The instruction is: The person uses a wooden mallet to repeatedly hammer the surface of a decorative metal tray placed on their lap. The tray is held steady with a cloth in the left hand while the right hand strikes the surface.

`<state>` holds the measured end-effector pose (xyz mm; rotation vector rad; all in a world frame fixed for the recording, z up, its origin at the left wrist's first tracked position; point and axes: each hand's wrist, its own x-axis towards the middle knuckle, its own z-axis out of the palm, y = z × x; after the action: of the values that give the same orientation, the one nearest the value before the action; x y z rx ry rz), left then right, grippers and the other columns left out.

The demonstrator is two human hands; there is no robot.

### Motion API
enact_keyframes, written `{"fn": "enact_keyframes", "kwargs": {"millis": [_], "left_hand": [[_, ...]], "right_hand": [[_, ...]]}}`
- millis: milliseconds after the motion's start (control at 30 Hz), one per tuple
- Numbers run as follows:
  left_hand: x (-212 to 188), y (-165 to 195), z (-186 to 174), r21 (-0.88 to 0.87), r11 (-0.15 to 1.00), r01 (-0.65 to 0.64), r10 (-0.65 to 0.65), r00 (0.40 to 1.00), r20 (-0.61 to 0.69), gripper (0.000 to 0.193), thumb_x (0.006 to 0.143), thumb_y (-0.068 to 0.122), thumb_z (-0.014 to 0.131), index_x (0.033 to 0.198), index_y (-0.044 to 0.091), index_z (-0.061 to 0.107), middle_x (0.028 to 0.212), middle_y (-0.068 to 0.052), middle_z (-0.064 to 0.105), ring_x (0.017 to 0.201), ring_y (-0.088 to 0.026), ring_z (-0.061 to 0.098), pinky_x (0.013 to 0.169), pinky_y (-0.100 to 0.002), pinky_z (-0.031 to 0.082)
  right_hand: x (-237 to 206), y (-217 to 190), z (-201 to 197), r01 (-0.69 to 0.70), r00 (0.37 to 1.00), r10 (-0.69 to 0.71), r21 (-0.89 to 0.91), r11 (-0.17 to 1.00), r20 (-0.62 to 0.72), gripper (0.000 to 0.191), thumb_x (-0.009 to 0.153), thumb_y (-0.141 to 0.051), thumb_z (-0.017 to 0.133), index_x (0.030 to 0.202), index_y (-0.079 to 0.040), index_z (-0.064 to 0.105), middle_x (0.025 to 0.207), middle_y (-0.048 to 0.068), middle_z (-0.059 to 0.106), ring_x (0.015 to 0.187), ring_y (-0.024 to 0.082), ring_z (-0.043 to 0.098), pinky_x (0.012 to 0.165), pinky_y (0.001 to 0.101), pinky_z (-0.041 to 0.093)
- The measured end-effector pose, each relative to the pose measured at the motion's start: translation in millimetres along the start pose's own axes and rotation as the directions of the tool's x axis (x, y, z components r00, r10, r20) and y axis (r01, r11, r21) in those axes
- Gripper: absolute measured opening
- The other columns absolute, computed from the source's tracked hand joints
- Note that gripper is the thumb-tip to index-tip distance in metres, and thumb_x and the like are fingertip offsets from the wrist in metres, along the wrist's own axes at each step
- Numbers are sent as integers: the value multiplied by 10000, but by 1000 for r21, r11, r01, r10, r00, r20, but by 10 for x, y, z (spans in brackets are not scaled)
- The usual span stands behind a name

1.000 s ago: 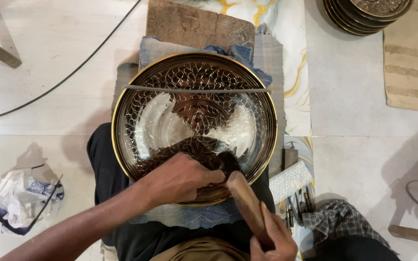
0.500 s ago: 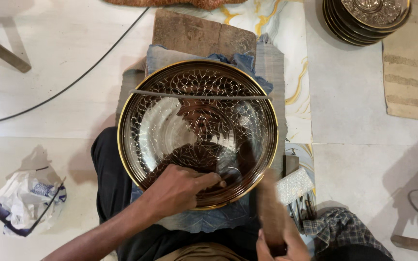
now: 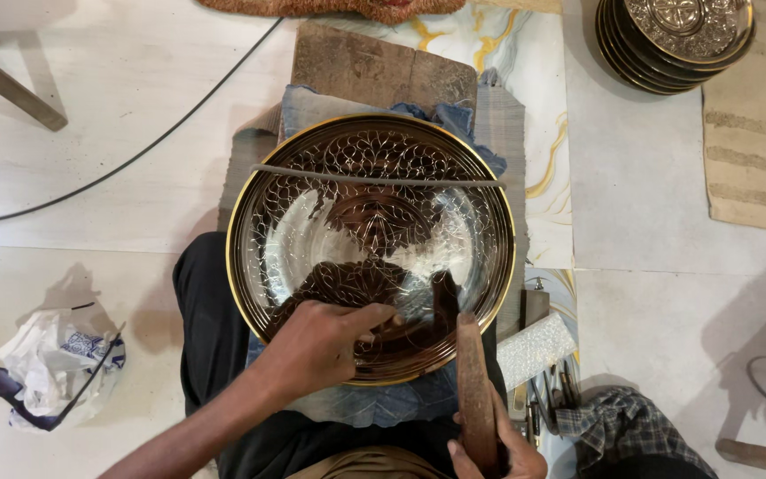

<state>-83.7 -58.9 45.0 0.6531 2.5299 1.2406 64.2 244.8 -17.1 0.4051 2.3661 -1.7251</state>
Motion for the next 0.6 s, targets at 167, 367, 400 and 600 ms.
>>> {"fn": "enact_keyframes", "kwargs": {"millis": [167, 367, 400, 600], "left_hand": [[137, -97, -44, 60, 993, -105, 95, 986, 138, 657, 712, -118, 632, 1259, 236, 715, 850, -68, 806, 618, -185, 751, 513, -354, 585], [263, -85, -144, 144, 969, -203, 143, 928, 343, 625, 733, -105, 640, 1248, 244, 706, 714, -85, 768, 517, -197, 669, 485, -379, 492], [280, -73, -159, 208, 964, -166, 63, 902, 428, 667, 736, -118, 624, 1277, 265, 698, 658, -98, 752, 487, -206, 650, 484, -393, 474], [320, -11, -198, 57, 937, -344, 302, 883, 358, 659, 692, -138, 633, 1227, 239, 711, 794, -53, 790, 535, -179, 679, 484, -386, 496]], "right_hand": [[2, 111, 3, -39, 998, 38, 10, 999, 41, 829, 748, 14, 791, 1484, 45, 410, 1269, 235, 712, 1109, 246, 746, 900, 380, 620], [41, 218, -48, 12, 996, -3, -96, 995, 87, 808, 748, -22, 784, 1472, 25, 429, 1242, 241, 718, 1111, 264, 749, 930, 378, 601], [38, 220, -53, 18, 996, -8, -107, 994, 92, 801, 744, -24, 782, 1466, 22, 439, 1238, 240, 719, 1111, 266, 748, 932, 378, 598], [-9, 249, 62, 242, 951, -285, -278, 929, -122, 760, 717, -38, 767, 1428, 2, 500, 1211, 233, 728, 1115, 275, 746, 946, 375, 578]]}}
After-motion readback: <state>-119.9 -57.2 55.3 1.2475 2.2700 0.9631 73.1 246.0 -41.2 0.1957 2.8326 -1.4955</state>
